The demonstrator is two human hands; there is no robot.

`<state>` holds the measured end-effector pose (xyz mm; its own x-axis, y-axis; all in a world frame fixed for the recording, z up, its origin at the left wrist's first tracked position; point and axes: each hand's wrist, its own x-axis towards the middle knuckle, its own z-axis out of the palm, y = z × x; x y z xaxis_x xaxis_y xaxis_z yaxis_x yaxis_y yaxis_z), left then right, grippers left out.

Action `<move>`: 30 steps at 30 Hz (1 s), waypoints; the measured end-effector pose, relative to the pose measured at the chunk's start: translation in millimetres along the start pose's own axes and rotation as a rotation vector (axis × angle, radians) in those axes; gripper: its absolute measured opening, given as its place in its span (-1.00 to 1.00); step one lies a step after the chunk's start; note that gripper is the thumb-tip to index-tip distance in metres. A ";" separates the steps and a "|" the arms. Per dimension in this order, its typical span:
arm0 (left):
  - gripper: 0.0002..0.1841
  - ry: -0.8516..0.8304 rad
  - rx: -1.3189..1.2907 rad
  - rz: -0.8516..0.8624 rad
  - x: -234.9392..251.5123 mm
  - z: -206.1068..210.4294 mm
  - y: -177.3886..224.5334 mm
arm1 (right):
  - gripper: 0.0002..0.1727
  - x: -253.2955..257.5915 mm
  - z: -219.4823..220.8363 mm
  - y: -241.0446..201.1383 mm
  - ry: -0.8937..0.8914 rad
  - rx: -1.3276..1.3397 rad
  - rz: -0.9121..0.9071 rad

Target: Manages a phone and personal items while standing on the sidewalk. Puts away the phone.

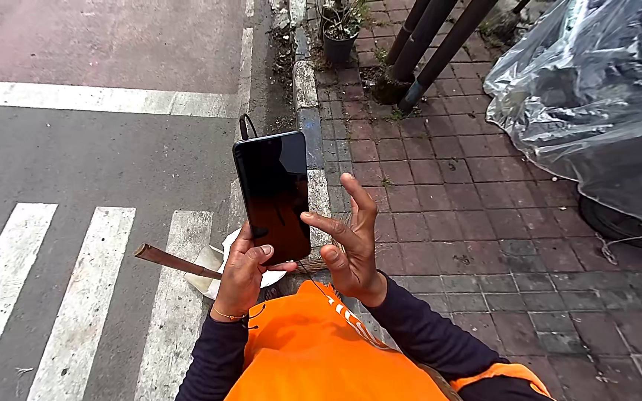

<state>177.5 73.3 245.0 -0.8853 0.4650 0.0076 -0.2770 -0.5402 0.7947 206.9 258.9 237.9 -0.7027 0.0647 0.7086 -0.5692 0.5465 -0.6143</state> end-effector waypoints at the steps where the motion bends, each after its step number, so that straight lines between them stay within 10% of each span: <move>1: -0.60 0.001 -0.003 0.002 -0.3 -0.2 -0.1 | -0.41 -0.1 0.1 -0.3 -0.002 0.003 0.001; 30: -0.49 -0.098 -0.064 -0.075 -29.5 -4.5 -18.3 | -0.38 -2.1 -4.0 -3.5 0.027 -0.020 0.007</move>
<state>207.0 66.3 227.5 -0.8213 0.5704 0.0108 -0.3673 -0.5431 0.7551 212.1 260.2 239.9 -0.6946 0.0906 0.7137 -0.5555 0.5629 -0.6120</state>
